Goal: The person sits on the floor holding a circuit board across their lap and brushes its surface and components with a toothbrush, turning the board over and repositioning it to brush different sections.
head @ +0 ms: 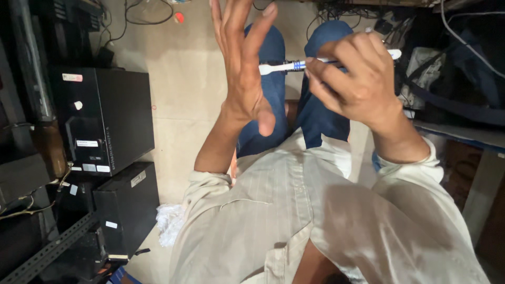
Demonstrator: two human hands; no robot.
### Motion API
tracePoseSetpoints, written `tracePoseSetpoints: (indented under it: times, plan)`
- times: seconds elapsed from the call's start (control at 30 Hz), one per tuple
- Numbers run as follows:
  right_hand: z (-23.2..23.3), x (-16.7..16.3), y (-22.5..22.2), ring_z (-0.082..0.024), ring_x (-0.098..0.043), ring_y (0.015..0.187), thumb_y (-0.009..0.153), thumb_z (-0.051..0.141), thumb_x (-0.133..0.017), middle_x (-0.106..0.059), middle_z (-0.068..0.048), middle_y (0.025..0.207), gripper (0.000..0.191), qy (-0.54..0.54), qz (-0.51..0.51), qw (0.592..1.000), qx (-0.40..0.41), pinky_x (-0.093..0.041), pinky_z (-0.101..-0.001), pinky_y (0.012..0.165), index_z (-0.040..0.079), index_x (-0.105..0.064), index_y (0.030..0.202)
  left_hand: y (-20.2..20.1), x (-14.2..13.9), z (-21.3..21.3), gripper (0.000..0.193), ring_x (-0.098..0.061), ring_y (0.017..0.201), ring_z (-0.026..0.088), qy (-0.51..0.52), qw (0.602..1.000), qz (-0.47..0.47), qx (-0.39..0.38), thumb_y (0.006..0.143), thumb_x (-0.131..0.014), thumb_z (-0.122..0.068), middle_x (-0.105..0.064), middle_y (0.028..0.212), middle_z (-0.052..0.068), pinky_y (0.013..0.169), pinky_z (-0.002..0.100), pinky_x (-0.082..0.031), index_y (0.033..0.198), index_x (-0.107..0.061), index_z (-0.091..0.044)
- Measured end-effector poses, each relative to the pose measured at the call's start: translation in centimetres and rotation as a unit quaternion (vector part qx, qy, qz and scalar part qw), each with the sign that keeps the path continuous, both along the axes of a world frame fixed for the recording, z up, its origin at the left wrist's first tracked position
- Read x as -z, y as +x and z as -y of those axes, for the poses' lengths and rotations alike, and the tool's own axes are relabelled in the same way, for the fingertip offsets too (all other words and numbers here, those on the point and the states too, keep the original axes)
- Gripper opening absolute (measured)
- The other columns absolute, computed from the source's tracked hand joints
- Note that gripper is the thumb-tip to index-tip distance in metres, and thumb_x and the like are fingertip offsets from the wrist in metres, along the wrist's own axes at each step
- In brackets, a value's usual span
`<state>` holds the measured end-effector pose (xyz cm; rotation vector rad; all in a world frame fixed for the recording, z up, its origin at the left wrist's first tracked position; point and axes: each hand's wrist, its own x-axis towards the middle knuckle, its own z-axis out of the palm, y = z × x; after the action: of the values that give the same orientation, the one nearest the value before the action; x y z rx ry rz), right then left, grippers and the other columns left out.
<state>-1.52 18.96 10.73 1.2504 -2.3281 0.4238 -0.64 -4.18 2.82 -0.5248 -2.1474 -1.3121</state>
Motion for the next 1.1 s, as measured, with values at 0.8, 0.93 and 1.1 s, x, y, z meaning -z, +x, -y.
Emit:
tracePoseSetpoints:
  times: [0.8,0.93,1.1]
  plan:
    - [-0.1,1.5,-0.4,-0.026,-0.059,0.091,0.091,0.013,-0.086,-0.066,-0.007,0.105,0.021,-0.002,0.029,1.0,-0.005,-0.045,-0.0394,0.08,0.007,-0.074,0.106,-0.4,-0.2,0.1,0.125,-0.024,0.157,0.03,0.01,1.0,0.018,0.016,0.069,-0.01,-0.099,-0.032,0.168,0.01,0.13,0.057,0.002,0.162,-0.039,-0.02]
    - [-3.3,0.9,0.4,-0.027,-0.06,0.091,0.092,0.009,-0.086,-0.066,-0.008,0.104,0.018,-0.014,0.057,0.998,0.018,-0.046,-0.0379,0.077,0.006,-0.074,0.105,-0.2,-0.5,-0.3,0.124,-0.023,0.158,0.029,0.004,1.0,0.016,0.02,0.07,-0.01,-0.098,-0.032,0.17,0.008,0.131,0.055,0.001,0.163,-0.04,-0.022]
    - [-8.8,-0.6,3.5,-0.027,-0.061,0.087,0.086,0.005,-0.086,-0.066,-0.01,0.101,0.017,0.006,0.042,0.985,0.166,-0.046,-0.0373,0.075,0.004,-0.074,0.098,-0.8,-0.6,-0.9,0.122,-0.024,0.158,0.029,0.011,1.0,-0.001,0.023,0.071,-0.011,-0.098,-0.032,0.17,0.008,0.131,0.055,0.001,0.163,-0.041,-0.022]
